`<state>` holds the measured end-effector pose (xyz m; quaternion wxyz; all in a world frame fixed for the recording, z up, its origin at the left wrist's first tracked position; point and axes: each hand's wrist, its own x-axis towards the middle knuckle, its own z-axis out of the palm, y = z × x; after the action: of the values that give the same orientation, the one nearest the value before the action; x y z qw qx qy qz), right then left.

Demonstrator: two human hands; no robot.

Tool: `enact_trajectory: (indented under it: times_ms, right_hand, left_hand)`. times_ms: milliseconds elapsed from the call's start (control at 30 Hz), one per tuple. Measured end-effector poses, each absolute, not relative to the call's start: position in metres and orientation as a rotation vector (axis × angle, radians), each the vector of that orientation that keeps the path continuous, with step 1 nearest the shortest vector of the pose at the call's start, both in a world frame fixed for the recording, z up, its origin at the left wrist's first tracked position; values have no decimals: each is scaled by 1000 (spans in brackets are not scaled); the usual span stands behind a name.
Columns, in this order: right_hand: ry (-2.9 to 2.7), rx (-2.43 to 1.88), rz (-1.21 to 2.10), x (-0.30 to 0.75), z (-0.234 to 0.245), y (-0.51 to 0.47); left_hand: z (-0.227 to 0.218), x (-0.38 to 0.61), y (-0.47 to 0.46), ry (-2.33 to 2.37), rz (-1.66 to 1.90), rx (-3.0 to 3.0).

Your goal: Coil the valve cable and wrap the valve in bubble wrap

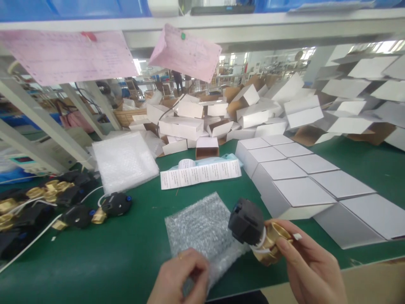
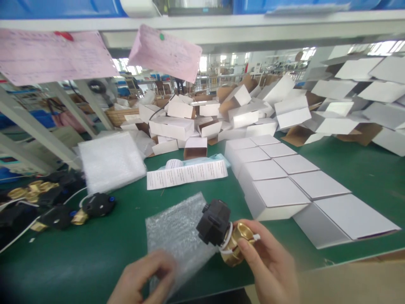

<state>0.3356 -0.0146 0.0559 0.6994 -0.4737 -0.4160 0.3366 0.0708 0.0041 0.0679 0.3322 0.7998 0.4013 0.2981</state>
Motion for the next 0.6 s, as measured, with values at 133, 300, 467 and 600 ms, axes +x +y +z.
enact_trajectory:
  times_ms: [133,300,467,600]
  right_hand:
    - [-757,-972,703,337,75,-9]
    - [-677,-1000,735,341,81,-3]
    - [-615,-1031,810,343,64,-4]
    - [-660,-1033,856,332,61,-4]
  left_hand:
    - [107,50,15,1283,954,1245]
    - [119,8,56,1634,1460,804]
    - [107,-24,76,2068,1473,1517]
    - [88,10,43,1780,1137,2365]
